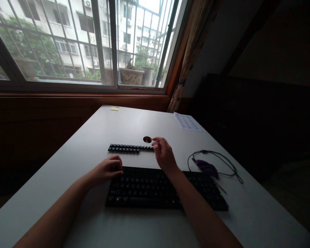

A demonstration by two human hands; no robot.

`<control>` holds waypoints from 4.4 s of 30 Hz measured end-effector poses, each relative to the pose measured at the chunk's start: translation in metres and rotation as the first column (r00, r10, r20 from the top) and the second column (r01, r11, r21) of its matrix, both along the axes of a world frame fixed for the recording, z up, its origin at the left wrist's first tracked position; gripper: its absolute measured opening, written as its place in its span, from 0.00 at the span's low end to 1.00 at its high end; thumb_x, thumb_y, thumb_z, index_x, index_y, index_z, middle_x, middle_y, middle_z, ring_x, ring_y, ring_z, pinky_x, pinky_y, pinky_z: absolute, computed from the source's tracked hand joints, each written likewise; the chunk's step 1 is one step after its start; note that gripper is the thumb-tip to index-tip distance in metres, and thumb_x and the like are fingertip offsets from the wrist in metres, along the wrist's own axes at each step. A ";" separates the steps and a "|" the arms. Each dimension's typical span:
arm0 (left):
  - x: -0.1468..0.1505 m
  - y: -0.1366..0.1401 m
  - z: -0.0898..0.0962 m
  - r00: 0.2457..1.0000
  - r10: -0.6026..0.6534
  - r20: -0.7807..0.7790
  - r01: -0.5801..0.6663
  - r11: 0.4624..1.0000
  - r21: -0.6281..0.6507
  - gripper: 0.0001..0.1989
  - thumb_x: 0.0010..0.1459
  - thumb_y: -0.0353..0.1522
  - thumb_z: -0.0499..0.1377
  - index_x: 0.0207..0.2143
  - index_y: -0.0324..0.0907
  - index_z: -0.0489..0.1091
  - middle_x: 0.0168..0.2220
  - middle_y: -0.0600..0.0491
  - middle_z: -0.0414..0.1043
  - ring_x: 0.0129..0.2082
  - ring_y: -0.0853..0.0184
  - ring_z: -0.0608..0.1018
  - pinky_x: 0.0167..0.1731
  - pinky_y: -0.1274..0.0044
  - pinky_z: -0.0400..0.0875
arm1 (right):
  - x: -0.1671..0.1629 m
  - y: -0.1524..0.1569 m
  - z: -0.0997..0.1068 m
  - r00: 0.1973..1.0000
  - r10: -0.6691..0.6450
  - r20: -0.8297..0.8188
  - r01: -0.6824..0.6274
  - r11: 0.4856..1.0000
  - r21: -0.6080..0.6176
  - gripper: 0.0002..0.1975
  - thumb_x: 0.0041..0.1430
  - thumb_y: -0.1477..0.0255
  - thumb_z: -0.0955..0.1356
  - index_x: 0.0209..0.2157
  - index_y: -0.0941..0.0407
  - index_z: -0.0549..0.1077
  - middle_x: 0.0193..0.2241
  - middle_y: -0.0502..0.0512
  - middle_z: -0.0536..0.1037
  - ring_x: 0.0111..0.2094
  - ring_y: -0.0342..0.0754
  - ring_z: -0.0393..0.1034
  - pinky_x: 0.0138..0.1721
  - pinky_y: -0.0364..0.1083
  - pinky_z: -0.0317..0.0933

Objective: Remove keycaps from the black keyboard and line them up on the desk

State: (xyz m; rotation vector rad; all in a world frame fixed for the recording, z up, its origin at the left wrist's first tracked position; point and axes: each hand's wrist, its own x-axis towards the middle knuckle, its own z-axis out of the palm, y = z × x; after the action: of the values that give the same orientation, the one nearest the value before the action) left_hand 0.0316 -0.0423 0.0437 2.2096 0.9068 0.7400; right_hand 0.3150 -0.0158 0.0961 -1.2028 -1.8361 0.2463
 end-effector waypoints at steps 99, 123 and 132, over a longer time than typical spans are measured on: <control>0.004 -0.008 0.011 0.997 0.047 -0.065 -0.038 0.991 0.128 0.08 0.63 0.35 0.56 0.33 0.41 0.70 0.37 0.50 0.69 0.37 0.64 0.71 0.38 0.73 0.69 | 0.047 -0.066 -0.019 0.997 -0.075 -0.030 0.064 0.961 -0.270 0.25 0.65 0.58 0.60 0.16 0.54 0.57 0.14 0.45 0.55 0.18 0.41 0.54 0.23 0.43 0.47; 0.061 -0.047 0.026 0.993 0.120 -0.020 -0.112 0.969 0.222 0.15 0.59 0.35 0.63 0.48 0.45 0.68 0.41 0.48 0.72 0.38 0.63 0.74 0.39 0.70 0.73 | 0.021 -0.086 -0.019 0.942 0.123 -0.312 -0.256 0.865 -0.431 0.26 0.65 0.56 0.62 0.17 0.56 0.65 0.14 0.46 0.64 0.18 0.39 0.58 0.23 0.41 0.52; 0.066 -0.048 0.024 0.991 0.111 0.079 -0.121 0.983 0.138 0.10 0.58 0.27 0.60 0.43 0.42 0.69 0.38 0.52 0.73 0.35 0.67 0.76 0.36 0.75 0.72 | 0.016 -0.086 -0.022 0.943 0.146 -0.299 -0.265 0.873 -0.409 0.26 0.65 0.57 0.63 0.16 0.56 0.64 0.14 0.46 0.64 0.17 0.39 0.58 0.23 0.41 0.52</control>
State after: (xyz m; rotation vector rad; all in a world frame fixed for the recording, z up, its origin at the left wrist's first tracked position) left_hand 0.0975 -0.0903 0.0681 2.2519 0.9810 0.9595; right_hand 0.3305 -0.1022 0.0741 -1.2014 -1.7219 0.9491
